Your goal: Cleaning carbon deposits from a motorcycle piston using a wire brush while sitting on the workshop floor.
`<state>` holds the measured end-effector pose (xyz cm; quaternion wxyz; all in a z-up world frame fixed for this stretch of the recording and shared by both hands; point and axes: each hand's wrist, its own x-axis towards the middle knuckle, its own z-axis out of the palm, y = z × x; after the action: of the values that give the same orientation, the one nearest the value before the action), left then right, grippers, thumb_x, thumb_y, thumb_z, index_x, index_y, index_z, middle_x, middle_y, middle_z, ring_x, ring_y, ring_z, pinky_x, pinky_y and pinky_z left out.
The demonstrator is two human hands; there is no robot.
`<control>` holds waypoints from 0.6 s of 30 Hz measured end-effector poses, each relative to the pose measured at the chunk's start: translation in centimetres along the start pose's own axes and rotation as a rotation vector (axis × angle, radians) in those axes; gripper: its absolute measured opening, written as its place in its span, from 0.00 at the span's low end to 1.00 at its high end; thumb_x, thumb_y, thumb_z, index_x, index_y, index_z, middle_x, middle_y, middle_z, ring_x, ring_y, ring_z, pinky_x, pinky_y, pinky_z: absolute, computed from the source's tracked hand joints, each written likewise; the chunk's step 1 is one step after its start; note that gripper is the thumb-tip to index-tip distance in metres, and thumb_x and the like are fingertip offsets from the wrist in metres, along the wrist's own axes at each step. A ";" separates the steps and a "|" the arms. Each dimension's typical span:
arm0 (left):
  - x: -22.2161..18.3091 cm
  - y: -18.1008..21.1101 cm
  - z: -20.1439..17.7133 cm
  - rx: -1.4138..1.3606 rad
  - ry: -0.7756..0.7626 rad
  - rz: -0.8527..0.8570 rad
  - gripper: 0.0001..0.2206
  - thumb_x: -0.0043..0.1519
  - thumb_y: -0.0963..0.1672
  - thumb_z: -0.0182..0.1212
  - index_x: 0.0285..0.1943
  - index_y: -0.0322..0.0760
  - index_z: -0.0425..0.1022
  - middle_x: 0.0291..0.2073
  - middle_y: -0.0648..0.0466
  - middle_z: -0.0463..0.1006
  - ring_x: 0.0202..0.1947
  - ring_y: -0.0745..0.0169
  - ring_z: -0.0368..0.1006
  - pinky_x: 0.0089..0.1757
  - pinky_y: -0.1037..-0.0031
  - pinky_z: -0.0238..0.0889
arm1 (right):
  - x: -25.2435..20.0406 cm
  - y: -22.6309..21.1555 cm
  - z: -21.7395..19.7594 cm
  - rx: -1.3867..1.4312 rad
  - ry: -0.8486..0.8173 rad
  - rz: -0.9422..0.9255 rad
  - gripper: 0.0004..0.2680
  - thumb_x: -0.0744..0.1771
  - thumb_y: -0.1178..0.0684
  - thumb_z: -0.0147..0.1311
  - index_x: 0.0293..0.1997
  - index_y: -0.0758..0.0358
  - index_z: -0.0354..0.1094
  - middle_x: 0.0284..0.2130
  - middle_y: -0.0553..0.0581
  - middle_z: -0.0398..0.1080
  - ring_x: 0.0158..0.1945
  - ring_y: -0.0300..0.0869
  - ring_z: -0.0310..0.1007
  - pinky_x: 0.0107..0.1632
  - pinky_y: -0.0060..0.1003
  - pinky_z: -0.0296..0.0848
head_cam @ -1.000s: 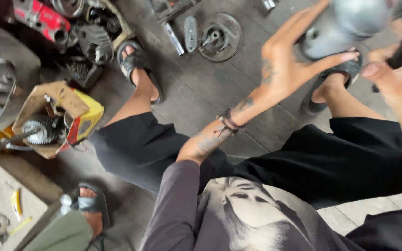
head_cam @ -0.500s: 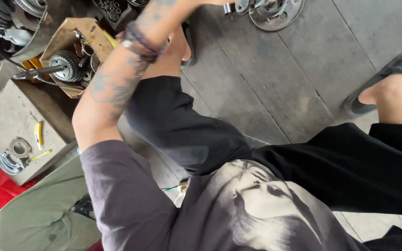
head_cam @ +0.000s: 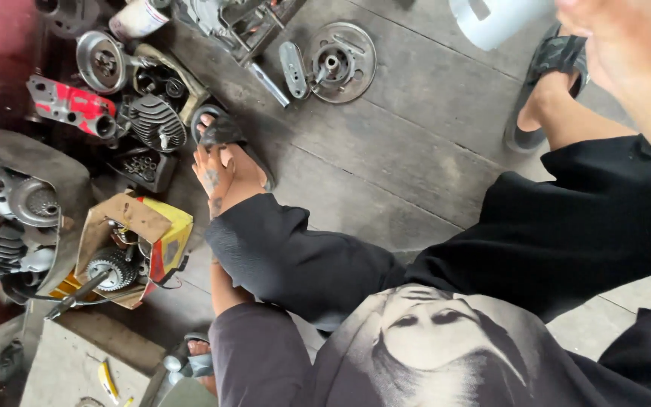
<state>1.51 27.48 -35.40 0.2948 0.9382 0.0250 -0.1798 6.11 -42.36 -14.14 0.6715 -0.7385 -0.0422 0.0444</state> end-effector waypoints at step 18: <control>-0.2 -0.1 -1.2 0.300 0.267 0.200 0.35 0.51 0.43 0.68 0.72 0.47 0.63 0.69 0.46 0.58 0.67 0.43 0.60 0.61 0.59 0.57 | 2.1 -10.3 11.6 -0.192 -0.213 -0.396 0.18 0.70 0.59 0.56 0.67 0.74 0.55 0.59 0.68 0.64 0.61 0.54 0.67 0.69 0.46 0.68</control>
<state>1.64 28.25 -34.48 0.1625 0.9848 -0.0565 -0.0254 6.77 -29.63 -5.05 0.5856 -0.7674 -0.2607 -0.0148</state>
